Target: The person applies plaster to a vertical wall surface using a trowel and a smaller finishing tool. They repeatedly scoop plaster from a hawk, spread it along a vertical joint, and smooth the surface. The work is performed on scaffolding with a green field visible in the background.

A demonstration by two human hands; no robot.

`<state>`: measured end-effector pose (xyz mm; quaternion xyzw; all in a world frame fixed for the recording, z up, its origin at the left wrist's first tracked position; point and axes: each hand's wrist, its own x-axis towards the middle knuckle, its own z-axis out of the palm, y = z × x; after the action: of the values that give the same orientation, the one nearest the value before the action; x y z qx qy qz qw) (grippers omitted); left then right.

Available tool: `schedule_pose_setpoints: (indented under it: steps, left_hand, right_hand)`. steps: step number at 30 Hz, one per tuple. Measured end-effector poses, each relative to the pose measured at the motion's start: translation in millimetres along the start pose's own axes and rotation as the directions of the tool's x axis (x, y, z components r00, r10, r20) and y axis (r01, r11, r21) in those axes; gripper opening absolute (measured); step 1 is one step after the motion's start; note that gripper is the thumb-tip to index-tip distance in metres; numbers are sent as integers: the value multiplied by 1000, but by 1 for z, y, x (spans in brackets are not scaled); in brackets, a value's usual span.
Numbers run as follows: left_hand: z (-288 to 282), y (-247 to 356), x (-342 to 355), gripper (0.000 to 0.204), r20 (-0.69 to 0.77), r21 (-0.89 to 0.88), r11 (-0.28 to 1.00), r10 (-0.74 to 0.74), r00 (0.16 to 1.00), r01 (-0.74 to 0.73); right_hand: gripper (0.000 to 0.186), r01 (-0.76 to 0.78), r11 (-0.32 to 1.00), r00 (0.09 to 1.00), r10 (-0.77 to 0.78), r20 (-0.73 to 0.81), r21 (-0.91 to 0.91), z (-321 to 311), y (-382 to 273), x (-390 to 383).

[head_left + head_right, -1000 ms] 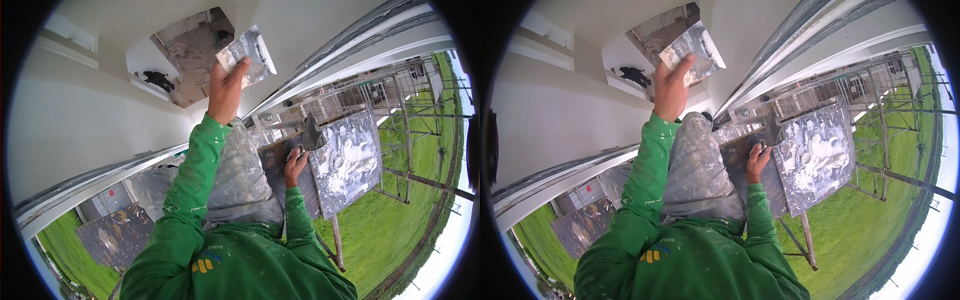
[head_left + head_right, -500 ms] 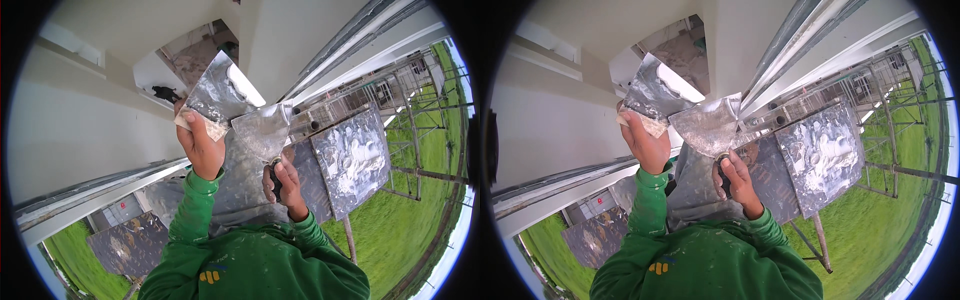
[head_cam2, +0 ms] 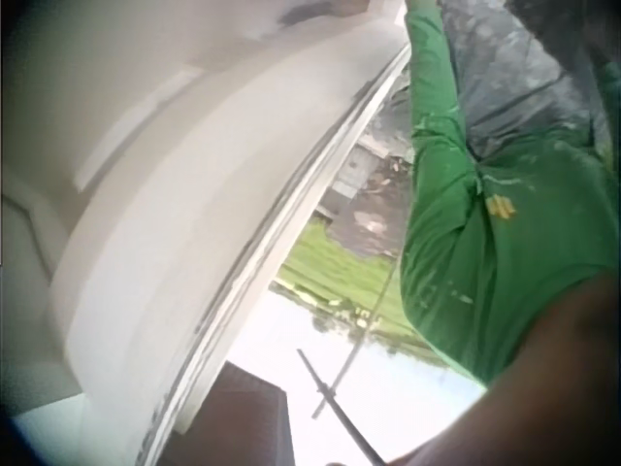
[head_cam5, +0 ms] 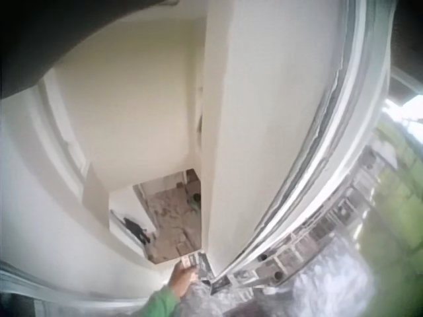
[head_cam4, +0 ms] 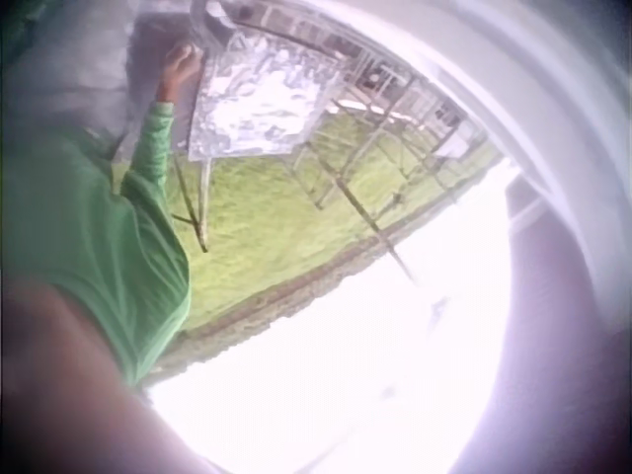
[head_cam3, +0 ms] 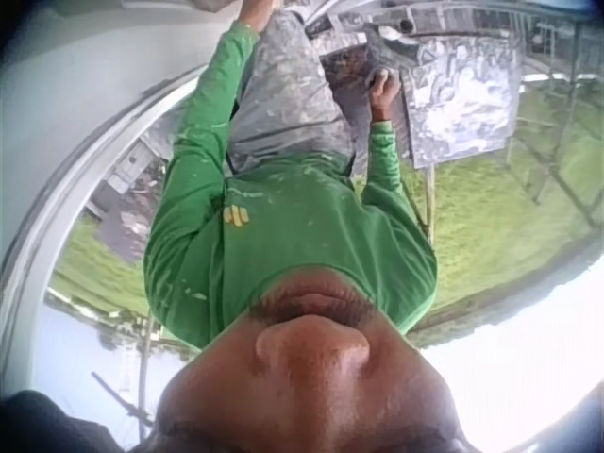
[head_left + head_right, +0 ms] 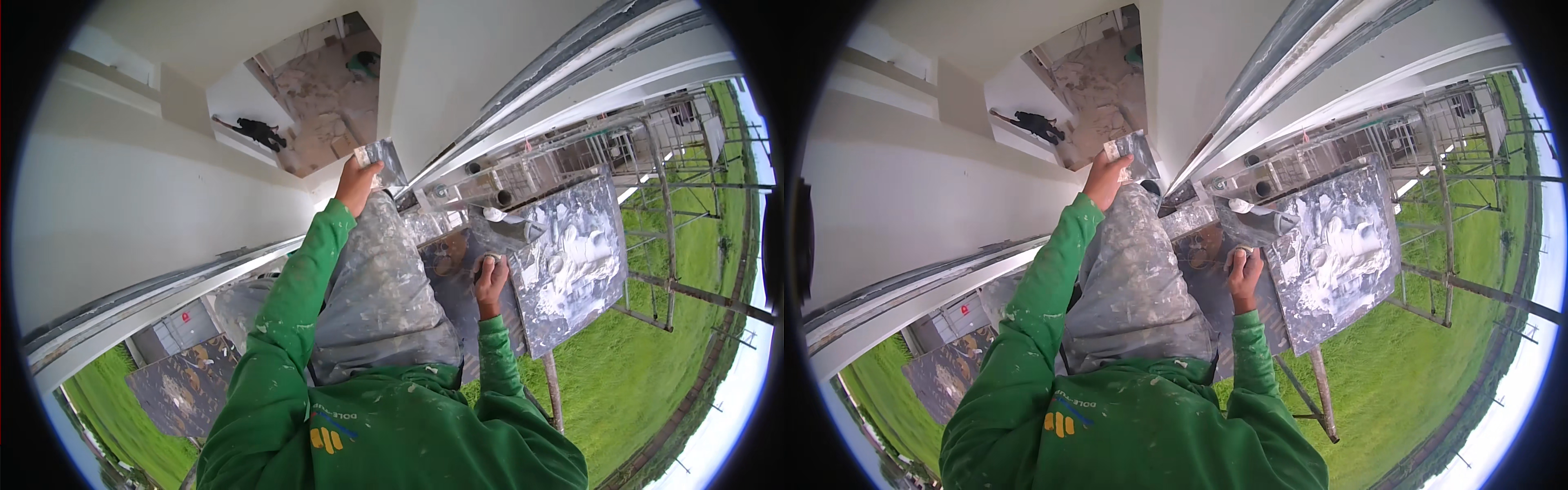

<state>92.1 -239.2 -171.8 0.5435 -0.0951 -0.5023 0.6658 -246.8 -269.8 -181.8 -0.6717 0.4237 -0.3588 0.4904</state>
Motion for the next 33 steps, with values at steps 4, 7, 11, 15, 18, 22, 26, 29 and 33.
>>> schedule_pose_setpoints:
  steps: [4, 7, 11, 15, 18, 22, 26, 29, 33]
  left_hand:
    - [24, -41, 70, 27, -56, 52, 992, -109, 992, 112]
    - [41, -64, 103, 32, -131, 28, 998, -56, 990, 60]
    - [62, -82, 126, 37, -179, 28, 996, -75, 981, 81]
    - [71, -87, 138, 35, -157, 48, 989, -128, 979, 137]
    - [79, -75, 127, 29, -134, -8, 998, -63, 989, 63]
    - [116, -13, 89, 28, -143, -22, 997, 66, 988, -70]
    - [147, 64, 56, 21, -7, 43, 975, 217, 976, -217]
    - [159, 91, 41, 20, 11, 215, 880, 430, 903, -422]
    - [165, 97, -2, 22, 132, 473, 644, 623, 771, -602]
  right_hand:
    - [31, -52, 999, 998, 53, 25, -13, 14, 23, 7]
    - [30, -49, 999, 999, 49, 19, 2, 15, 19, 6]
    - [29, -59, 998, 998, 59, -12, 19, 14, 19, 3]
    - [30, -73, 997, 997, 73, -3, 6, 14, 20, 3]
    - [32, -70, 997, 997, 70, -10, -8, 16, 15, 2]
    - [33, -68, 998, 997, 68, -43, -3, 18, 12, 5]
    - [32, -67, 998, 996, 67, -54, -6, 18, 12, 6]
    - [30, -50, 998, 998, 49, -39, -25, 17, 16, 7]
    - [31, -78, 997, 996, 77, -50, -9, 19, 15, 5]
